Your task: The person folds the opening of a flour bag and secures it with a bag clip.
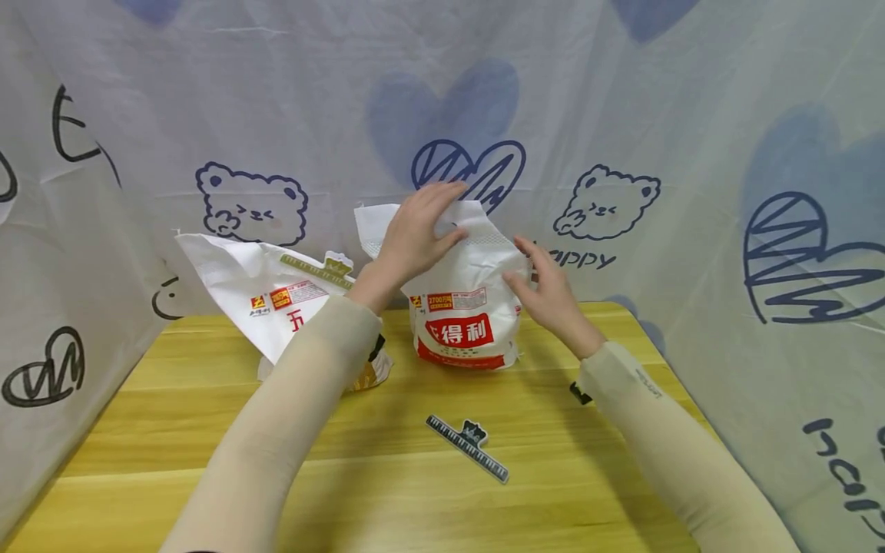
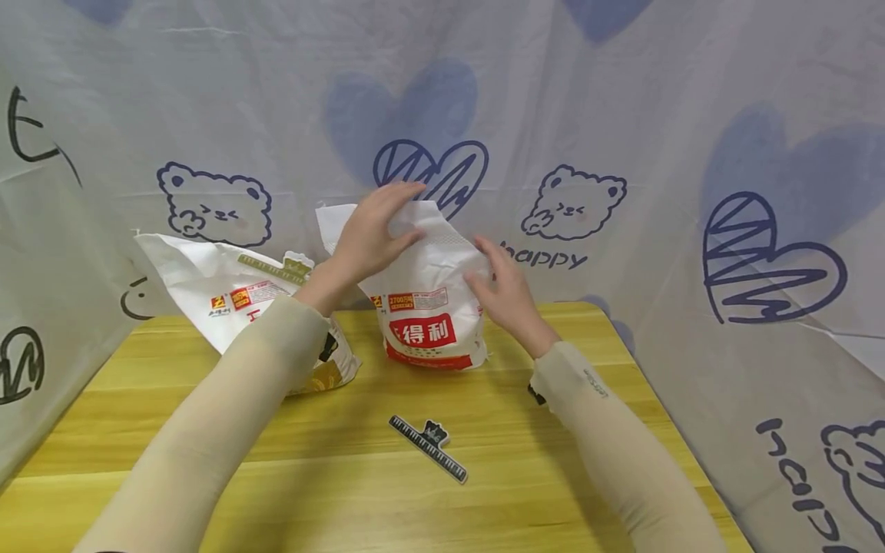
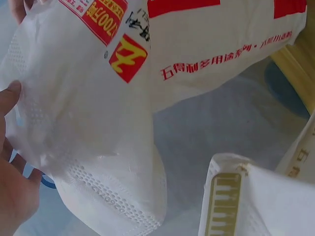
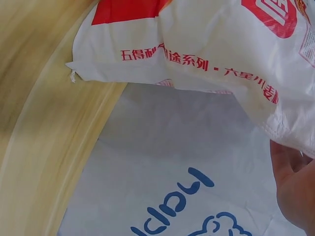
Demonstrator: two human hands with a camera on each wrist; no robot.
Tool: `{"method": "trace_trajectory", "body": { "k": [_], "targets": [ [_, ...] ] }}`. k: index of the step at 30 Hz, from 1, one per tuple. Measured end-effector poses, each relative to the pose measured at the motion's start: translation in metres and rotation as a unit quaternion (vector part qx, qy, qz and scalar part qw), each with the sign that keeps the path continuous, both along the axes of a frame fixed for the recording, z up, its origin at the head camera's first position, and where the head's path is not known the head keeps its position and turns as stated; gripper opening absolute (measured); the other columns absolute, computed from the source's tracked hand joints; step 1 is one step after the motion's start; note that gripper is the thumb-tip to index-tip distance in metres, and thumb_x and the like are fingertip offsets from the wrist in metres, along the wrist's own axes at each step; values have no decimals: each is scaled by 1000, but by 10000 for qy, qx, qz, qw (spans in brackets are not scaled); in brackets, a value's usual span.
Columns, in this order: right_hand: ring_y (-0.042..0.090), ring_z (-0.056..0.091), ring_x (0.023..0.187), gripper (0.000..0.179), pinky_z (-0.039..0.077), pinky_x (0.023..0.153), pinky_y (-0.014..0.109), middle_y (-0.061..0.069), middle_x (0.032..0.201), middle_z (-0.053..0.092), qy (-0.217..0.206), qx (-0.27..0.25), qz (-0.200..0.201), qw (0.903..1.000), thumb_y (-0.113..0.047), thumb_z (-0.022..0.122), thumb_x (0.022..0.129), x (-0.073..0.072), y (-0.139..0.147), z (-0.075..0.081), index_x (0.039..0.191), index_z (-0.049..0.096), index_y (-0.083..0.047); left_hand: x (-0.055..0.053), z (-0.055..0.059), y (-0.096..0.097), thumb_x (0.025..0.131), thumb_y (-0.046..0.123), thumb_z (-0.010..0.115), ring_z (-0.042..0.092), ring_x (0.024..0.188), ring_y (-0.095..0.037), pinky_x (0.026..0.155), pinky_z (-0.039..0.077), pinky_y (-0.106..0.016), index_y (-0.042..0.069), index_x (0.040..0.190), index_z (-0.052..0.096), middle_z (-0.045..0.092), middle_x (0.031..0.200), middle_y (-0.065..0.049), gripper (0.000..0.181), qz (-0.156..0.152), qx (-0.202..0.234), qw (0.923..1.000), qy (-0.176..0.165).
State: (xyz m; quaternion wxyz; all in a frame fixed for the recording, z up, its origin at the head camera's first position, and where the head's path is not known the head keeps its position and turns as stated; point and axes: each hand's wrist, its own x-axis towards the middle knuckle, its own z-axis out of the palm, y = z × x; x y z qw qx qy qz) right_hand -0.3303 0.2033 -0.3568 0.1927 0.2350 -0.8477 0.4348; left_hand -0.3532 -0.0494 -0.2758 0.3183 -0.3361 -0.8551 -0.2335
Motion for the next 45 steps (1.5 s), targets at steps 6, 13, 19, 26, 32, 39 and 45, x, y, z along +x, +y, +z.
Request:
{"method": "trace_trajectory", "body": {
  "k": [6,13,19,26,32,39,45],
  "targets": [
    [39,58,124,60,57,97,54,21,145,52,-124,188,-46,9997,-17,64,104,1,-4,-1,158,38,-8,-4,4,-1,94,24,79,48,143,-29,124,30,-42,11,150,54,56,152,-10,63,-15,-340,9990,-274],
    [39,61,118,51,59,91,51,22,141,56,-94,90,-18,9999,-10,61,105,2,-6,-2,152,44,-2,-3,6,-3,96,24,77,54,136,-30,117,39,-47,12,149,56,60,147,-10,59,67,-441,9979,-463],
    [36,64,108,46,61,84,48,22,134,61,79,9,-75,9999,-8,61,104,5,-8,-1,148,48,0,-3,4,-4,95,23,78,57,131,-31,113,43,-48,12,146,59,63,143,-10,55,63,-362,9985,-411],
    [32,65,99,40,61,79,44,21,125,65,310,-99,-239,9992,-8,63,103,6,-10,-4,141,54,1,-1,3,-4,94,22,80,60,126,-30,112,43,-46,10,137,65,67,137,-9,48,12,-221,9997,-139],
    [32,67,91,31,62,73,43,20,115,69,560,-155,-432,9974,-6,66,101,8,-12,-4,130,59,2,0,1,-4,93,21,81,63,118,-29,108,46,-46,7,128,69,71,128,-9,39,-13,-152,9998,98],
    [29,69,88,22,62,69,41,17,111,71,709,-166,-730,9947,-7,68,100,11,-14,-5,120,64,1,3,0,-5,91,18,82,66,111,-29,107,47,-45,5,121,70,74,119,-10,34,-100,-131,9992,360],
    [30,70,90,15,64,71,43,17,108,72,810,-251,-876,9925,-6,68,100,11,-15,-7,113,65,0,7,0,-6,90,16,83,66,104,-29,103,48,-44,4,112,72,75,110,-10,28,-214,-128,9982,551]
  ]
}}
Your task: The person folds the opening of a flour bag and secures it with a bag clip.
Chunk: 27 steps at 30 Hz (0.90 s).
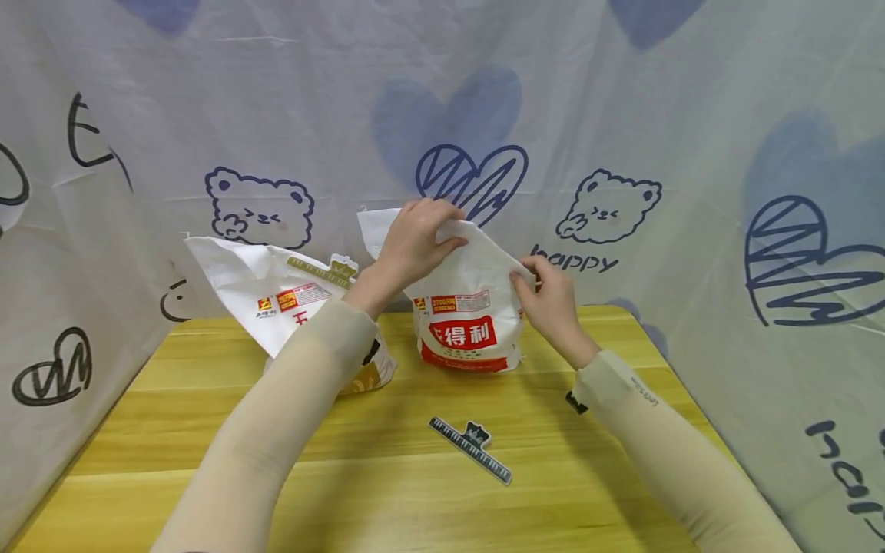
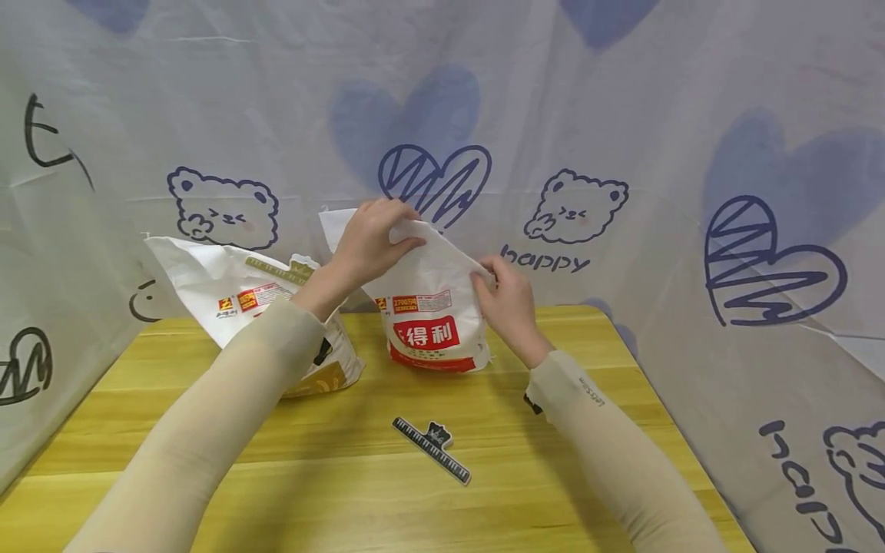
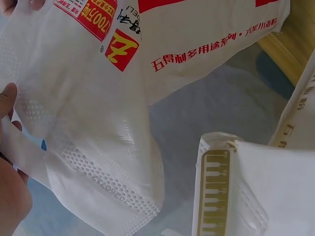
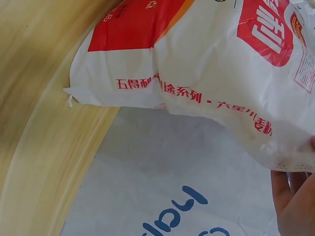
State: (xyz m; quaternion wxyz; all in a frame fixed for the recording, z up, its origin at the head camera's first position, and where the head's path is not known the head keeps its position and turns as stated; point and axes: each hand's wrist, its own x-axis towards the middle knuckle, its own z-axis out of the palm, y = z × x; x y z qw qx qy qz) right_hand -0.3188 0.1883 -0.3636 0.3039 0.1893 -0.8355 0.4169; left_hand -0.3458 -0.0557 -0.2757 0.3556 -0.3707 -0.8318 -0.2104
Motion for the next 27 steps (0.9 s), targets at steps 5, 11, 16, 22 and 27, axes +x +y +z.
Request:
{"method": "trace_trajectory", "body": {
  "k": [5,11,16,22,27],
  "targets": [
    [29,70,90,10,63,72,42,15,104,72,14,-49,-79,10000,-5,68,99,1,0,0,108,65,-2,3,-2,-2,89,13,84,66,99,-28,101,48,-44,5,102,72,74,101,-8,19,-205,60,9997,140],
    [28,69,92,9,62,78,41,13,102,71,39,-98,-54,9999,-2,70,97,4,1,-2,105,66,-3,4,-7,-5,86,3,83,65,95,-28,95,50,-44,6,93,70,72,97,-8,15,-483,59,9980,411],
    [30,72,94,13,62,84,45,14,105,72,-17,-140,50,9999,-1,70,96,7,2,-5,108,66,-3,5,-11,-10,83,-7,78,65,104,-30,95,51,-43,5,91,69,72,108,-10,17,-587,-6,9973,431],
    [30,71,100,20,60,91,48,12,112,71,-159,-204,213,9994,-15,71,99,10,4,-9,115,65,-6,8,-14,-15,86,-7,74,66,115,-31,105,49,-41,5,95,67,74,121,-12,16,-602,-170,9977,260],
    [29,69,101,29,59,90,49,11,114,70,-350,-331,326,9983,-33,59,107,13,5,-9,119,64,-7,10,-15,-18,88,-4,74,67,115,-30,107,48,-41,5,99,67,74,124,-11,16,-608,-308,9975,191]
  ]
}}
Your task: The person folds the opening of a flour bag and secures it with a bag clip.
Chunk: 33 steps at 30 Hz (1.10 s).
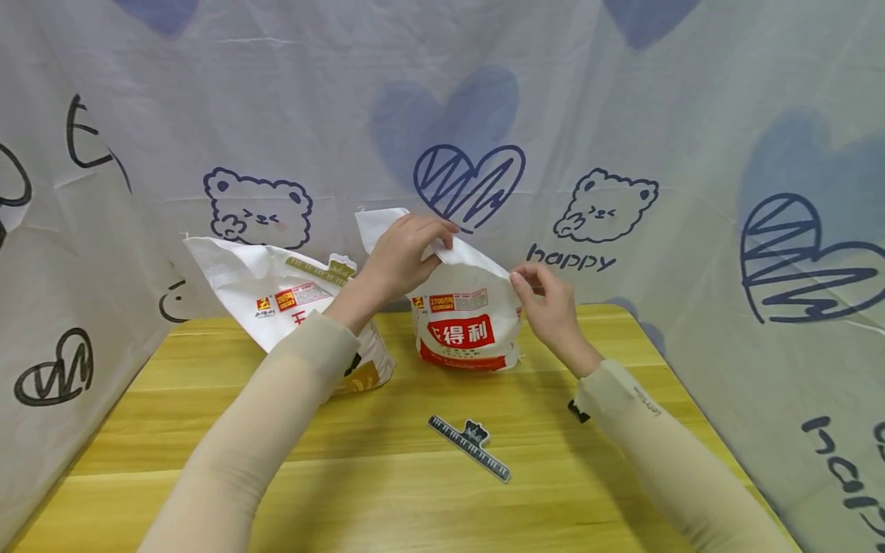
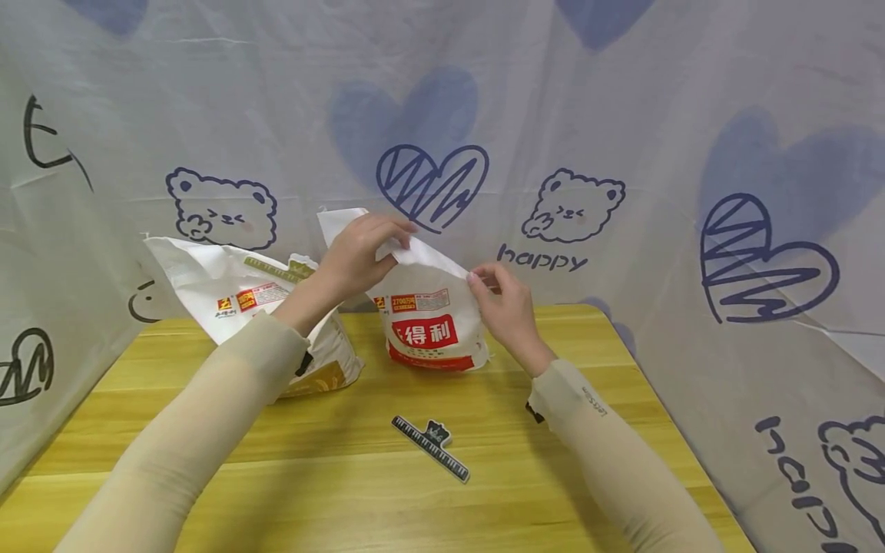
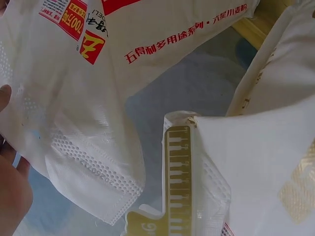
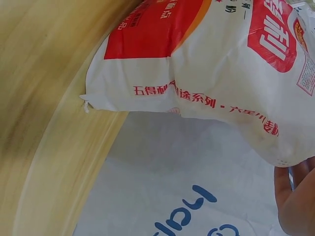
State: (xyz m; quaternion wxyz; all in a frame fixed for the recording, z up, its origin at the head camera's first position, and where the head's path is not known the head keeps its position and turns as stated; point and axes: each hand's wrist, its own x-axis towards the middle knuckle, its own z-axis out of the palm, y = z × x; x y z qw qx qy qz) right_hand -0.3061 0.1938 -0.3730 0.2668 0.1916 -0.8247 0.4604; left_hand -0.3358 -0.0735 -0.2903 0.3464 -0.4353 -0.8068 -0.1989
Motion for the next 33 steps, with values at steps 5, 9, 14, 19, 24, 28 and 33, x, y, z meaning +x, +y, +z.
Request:
{"method": "trace_trajectory", "body": {
  "k": [5,9,14,19,24,28,33],
  "targets": [
    [27,67,101,36,60,88,47,12,115,69,-200,-101,24,9997,-39,51,110,0,0,-1,121,64,-7,1,-1,-2,86,6,80,65,117,-29,111,44,-41,6,103,67,73,124,-11,21,74,-153,9997,-180],
    [26,66,101,31,60,88,45,10,117,69,-333,-177,80,9993,-35,55,109,0,-1,-2,123,63,-9,1,-3,-3,86,28,86,64,119,-27,111,43,-41,8,104,67,72,125,-8,33,137,-167,9995,-243],
    [25,65,100,24,60,83,41,10,115,69,-365,-283,137,9988,-26,59,107,0,-3,-3,122,64,-8,4,-4,-1,92,40,79,63,119,-26,112,42,-41,9,103,67,72,124,-6,35,255,-105,9993,-237],
    [26,65,101,24,60,80,40,10,116,70,-423,-372,159,9983,-23,61,105,1,-4,-3,123,64,-8,4,-6,2,102,29,66,64,120,-26,116,39,-44,9,109,70,73,120,-7,22,387,42,9990,-219],
    [25,65,105,27,60,86,41,10,122,70,-571,-490,190,9970,-22,62,105,-1,-5,-8,128,64,-8,3,-8,4,101,26,69,65,118,-26,115,40,-44,8,117,71,74,119,-7,24,525,148,9984,-169],
    [25,64,108,30,59,89,40,11,126,70,-635,-673,197,9955,-19,64,104,-1,-7,-11,131,64,-7,3,-9,6,101,27,70,64,120,-26,112,42,-41,10,121,71,73,123,-6,27,671,104,9975,-210],
    [23,62,109,33,56,92,40,9,130,68,-692,-748,132,9947,-21,63,105,0,-9,-13,136,64,-9,2,-10,7,100,26,72,64,120,-27,110,44,-42,11,122,72,73,125,-6,27,718,92,9971,-220]
  ]
}}
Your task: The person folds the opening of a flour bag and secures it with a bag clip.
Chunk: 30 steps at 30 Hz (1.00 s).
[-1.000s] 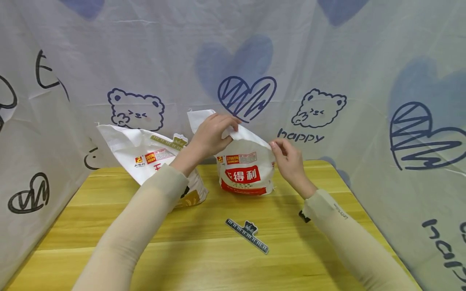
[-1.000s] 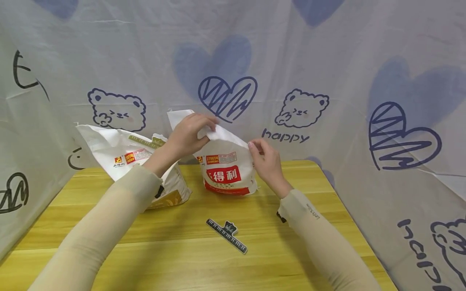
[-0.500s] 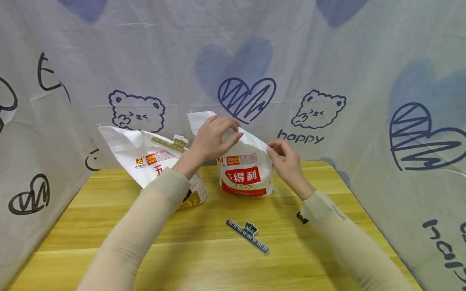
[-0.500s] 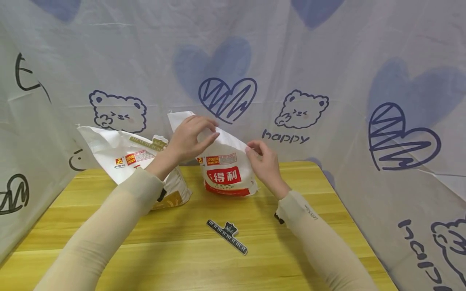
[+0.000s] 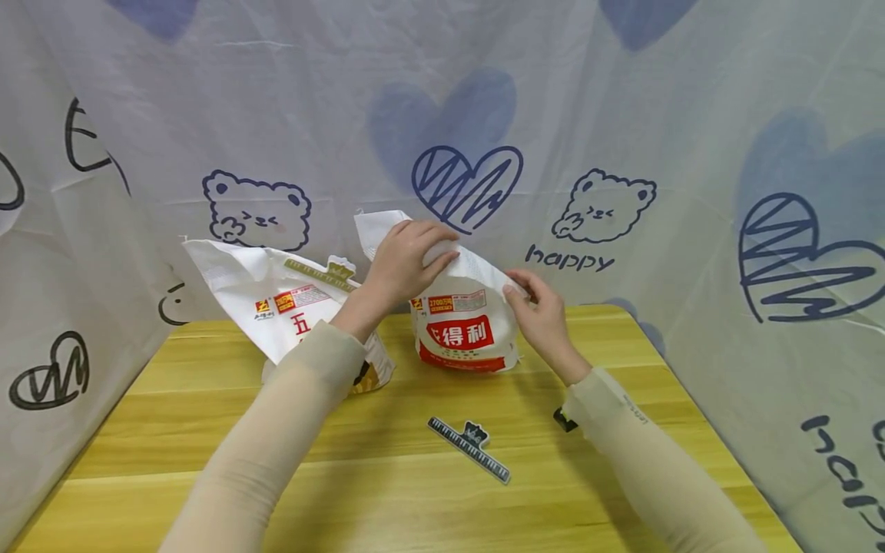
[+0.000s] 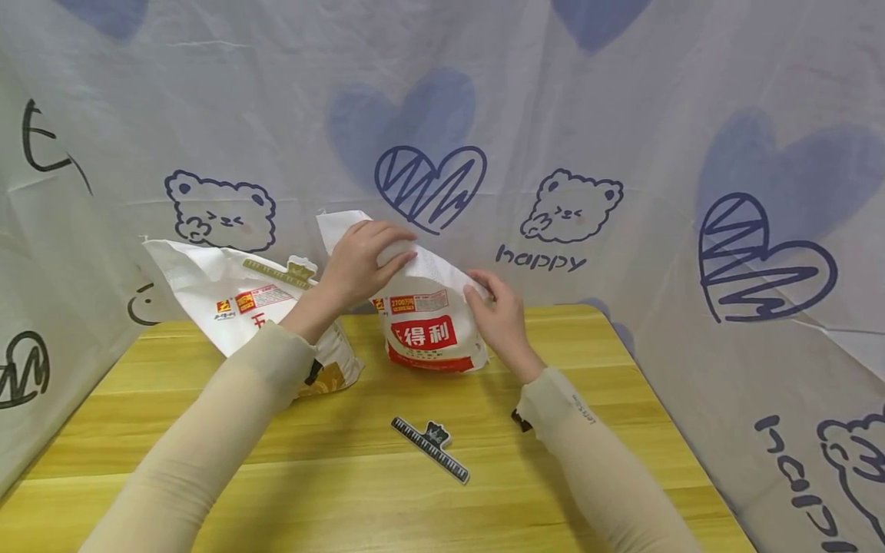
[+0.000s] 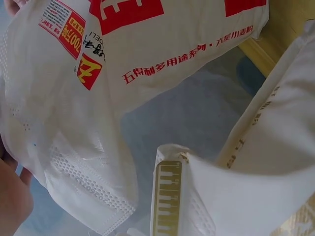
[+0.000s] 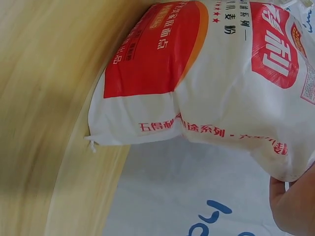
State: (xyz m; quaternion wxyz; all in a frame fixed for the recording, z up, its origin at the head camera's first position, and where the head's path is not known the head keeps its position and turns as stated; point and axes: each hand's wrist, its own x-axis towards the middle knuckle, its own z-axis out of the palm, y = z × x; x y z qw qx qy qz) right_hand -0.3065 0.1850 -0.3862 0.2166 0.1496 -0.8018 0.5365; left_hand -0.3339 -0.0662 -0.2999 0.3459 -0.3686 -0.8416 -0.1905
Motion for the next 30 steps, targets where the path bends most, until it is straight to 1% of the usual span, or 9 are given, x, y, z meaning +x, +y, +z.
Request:
{"method": "trace_trajectory", "body": {
  "k": [4,9,14,18,21,23,26,30],
  "targets": [
    [23,60,108,33,54,93,42,8,132,68,38,-17,3,10000,-21,62,105,0,-1,-1,137,65,-11,-2,-2,0,100,25,72,65,118,-27,108,46,-42,10,121,73,74,123,-6,26,-20,64,10000,33],
    [23,59,107,32,52,92,41,8,133,68,63,-34,-69,9999,-20,62,106,-1,-2,-3,136,65,-11,-7,-5,1,100,23,72,66,114,-26,104,47,-42,11,119,75,75,120,-5,22,-58,284,9996,-64],
    [22,60,105,31,51,90,40,8,131,69,99,-53,-138,9998,-21,63,106,-2,-3,-5,134,66,-11,-9,-7,3,98,19,74,67,109,-26,105,47,-42,13,115,77,76,115,-3,18,-8,520,9985,-157],
    [23,61,103,31,54,88,39,8,131,69,110,-73,-199,9997,-20,63,105,-3,-3,-6,134,67,-10,-10,-7,6,97,18,75,67,107,-26,106,45,-43,14,111,77,76,111,-2,14,89,589,9981,-176],
    [23,64,101,30,58,85,35,8,130,70,124,-77,-294,9995,-19,65,104,-4,-3,-7,133,68,-10,-11,-6,8,96,17,76,67,105,-26,107,45,-43,14,108,77,76,109,-2,12,176,614,9978,-180],
    [23,65,98,30,58,81,29,9,128,71,163,-100,-354,9992,-17,67,103,-5,-2,-7,132,69,-9,-11,-6,9,96,16,76,66,105,-25,107,45,-43,14,107,77,76,108,-2,12,240,622,9976,-188],
    [23,67,95,28,57,77,20,10,126,72,272,-151,-404,9987,-15,69,101,-4,-3,-8,129,70,-8,-10,-5,10,96,14,75,66,104,-25,107,44,-44,13,107,77,76,107,-2,11,329,622,9972,-235],
    [24,68,96,27,55,76,16,13,123,73,533,-188,-373,9977,-10,71,99,-3,-4,-8,126,72,-5,-10,-4,10,96,12,75,66,104,-25,107,44,-44,13,106,77,76,107,-2,10,486,541,9969,-297]
  ]
}}
